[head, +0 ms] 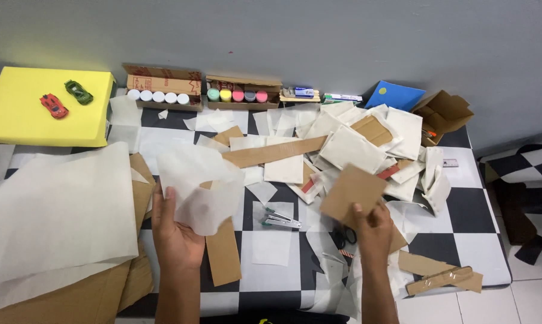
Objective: The person is stapling small rectangular pieces of white paper onto cardboard inserts, occasionally using scissors to trim the cardboard pieces.
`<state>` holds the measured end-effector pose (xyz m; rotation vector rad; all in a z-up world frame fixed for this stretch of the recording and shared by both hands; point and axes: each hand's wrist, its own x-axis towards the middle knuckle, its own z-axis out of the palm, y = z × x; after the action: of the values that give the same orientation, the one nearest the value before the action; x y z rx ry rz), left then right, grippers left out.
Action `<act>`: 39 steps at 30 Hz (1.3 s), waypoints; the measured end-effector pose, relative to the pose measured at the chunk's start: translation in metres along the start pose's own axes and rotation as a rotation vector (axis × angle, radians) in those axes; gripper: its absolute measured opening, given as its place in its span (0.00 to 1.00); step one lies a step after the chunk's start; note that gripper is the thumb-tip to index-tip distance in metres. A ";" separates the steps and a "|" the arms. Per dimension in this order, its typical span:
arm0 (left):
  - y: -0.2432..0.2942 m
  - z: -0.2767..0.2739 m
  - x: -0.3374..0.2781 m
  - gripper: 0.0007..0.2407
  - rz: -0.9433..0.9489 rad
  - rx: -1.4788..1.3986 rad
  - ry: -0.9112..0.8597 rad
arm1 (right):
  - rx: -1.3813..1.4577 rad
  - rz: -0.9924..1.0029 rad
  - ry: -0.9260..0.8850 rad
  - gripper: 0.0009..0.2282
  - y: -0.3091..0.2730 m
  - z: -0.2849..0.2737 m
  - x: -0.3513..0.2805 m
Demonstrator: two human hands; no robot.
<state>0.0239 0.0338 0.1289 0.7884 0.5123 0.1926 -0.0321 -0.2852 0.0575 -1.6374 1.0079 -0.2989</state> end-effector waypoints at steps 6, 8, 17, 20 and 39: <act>-0.016 -0.003 0.014 0.33 0.000 0.153 -0.062 | -0.537 -0.403 0.091 0.18 0.024 0.014 0.014; -0.026 -0.006 0.011 0.36 0.023 0.226 -0.087 | -0.549 -0.331 0.077 0.18 0.027 0.014 0.016; -0.064 -0.019 0.007 0.36 0.105 0.812 -0.077 | -0.530 -0.339 0.039 0.22 0.024 0.009 0.029; -0.065 -0.014 -0.001 0.34 0.070 0.829 -0.070 | -0.116 -0.393 0.069 0.18 0.030 0.006 0.027; -0.075 0.013 -0.031 0.53 -0.014 0.946 -0.572 | 1.234 0.001 -0.566 0.10 -0.005 -0.005 -0.006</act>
<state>0.0021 -0.0375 0.0946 1.6908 0.0291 -0.3198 -0.0361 -0.2841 0.0653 -0.5151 0.2312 -0.3280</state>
